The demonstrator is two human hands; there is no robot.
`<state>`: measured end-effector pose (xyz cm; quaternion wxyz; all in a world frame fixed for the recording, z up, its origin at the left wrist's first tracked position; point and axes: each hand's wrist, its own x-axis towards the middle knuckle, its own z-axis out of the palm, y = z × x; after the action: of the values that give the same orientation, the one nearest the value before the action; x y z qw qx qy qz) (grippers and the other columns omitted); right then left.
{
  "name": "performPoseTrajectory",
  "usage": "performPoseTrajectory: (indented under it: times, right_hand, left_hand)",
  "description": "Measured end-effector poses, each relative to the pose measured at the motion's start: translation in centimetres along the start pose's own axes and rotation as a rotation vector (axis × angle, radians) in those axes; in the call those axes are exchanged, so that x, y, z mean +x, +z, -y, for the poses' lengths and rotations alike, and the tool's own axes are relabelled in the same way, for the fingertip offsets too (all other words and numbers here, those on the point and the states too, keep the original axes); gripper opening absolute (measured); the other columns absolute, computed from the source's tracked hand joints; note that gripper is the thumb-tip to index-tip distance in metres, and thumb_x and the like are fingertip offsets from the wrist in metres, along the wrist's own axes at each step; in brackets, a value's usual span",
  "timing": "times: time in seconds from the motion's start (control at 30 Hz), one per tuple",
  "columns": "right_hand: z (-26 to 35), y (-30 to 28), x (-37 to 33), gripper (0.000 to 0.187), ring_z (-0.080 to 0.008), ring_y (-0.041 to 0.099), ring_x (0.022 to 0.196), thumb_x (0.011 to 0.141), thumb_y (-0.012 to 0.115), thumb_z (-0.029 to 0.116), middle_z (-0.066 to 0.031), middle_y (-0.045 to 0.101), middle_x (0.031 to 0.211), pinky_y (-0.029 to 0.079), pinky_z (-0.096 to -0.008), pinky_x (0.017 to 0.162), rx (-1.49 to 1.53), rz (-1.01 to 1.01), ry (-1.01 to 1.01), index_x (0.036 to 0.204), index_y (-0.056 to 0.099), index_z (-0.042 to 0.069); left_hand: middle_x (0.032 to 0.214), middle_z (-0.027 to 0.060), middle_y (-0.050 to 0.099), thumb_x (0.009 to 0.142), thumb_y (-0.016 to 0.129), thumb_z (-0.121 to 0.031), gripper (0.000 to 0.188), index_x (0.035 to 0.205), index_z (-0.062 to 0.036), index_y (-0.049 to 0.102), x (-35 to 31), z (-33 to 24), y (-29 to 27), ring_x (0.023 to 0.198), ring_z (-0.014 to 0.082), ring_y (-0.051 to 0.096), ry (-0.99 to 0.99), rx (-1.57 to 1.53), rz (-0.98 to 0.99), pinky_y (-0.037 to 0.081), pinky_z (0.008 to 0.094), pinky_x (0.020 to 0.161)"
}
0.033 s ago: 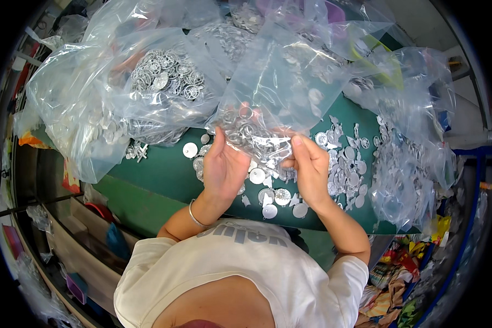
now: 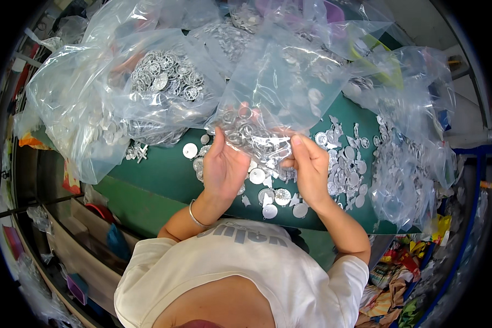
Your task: The person sorts through a large quantity of small metallic pieces on a table by hand, picking them up, placing some into plastic bags, and gathering others into a stack.
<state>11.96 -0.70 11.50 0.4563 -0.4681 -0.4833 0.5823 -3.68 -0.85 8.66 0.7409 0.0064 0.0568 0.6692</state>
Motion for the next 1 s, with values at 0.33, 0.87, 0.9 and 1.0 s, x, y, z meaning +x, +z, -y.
performPoseTrajectory:
  times: [0.33,0.87,0.9,1.0]
  right_hand:
    - [0.4,-0.1,0.1,0.032,-0.0015,0.05,0.073,0.089,0.052,0.011,-0.0073,0.059,0.113,0.043,-0.0158,0.062,-0.125,0.056,-0.099,0.119,0.053,-0.001]
    - [0.8,0.4,3.3,0.042,-0.0104,0.059,0.078,0.08,0.062,0.004,-0.0083,0.056,0.113,0.046,-0.0201,0.062,-0.078,0.01,-0.107,0.12,0.05,-0.004]
    - [0.7,0.2,4.1,0.037,-0.0095,0.06,0.072,0.082,0.061,0.006,-0.0084,0.058,0.109,0.046,-0.0195,0.056,0.004,-0.004,-0.056,0.117,0.053,-0.004]
    - [2.0,-0.1,6.7,0.026,-0.0111,0.06,0.073,0.091,0.05,0.017,-0.0092,0.063,0.091,0.051,-0.0257,0.053,0.203,-0.085,0.138,0.102,0.062,-0.004]
  left_hand:
    - [0.141,0.0091,0.032,0.098,0.028,-0.029,0.043,0.136,-0.0096,0.027,0.5,0.5,0.5,0.132,0.0276,0.028,0.021,-0.008,0.001,0.024,0.045,0.109]
    - [0.138,0.0141,0.035,0.099,0.029,-0.025,0.04,0.134,-0.0058,0.03,3.2,1.8,0.5,0.129,0.0275,0.032,0.026,0.176,0.099,0.028,0.0425,0.106]
    - [0.138,0.0151,0.035,0.098,0.029,-0.024,0.04,0.133,-0.005,0.03,3.6,1.8,0.6,0.129,0.0273,0.033,0.028,0.22,0.11,0.028,0.0424,0.106]
    - [0.139,0.0171,0.033,0.097,0.034,-0.019,0.043,0.135,-0.0016,0.027,4.5,1.5,-0.7,0.129,0.0267,0.033,-0.02,0.318,0.157,0.026,0.0418,0.107]
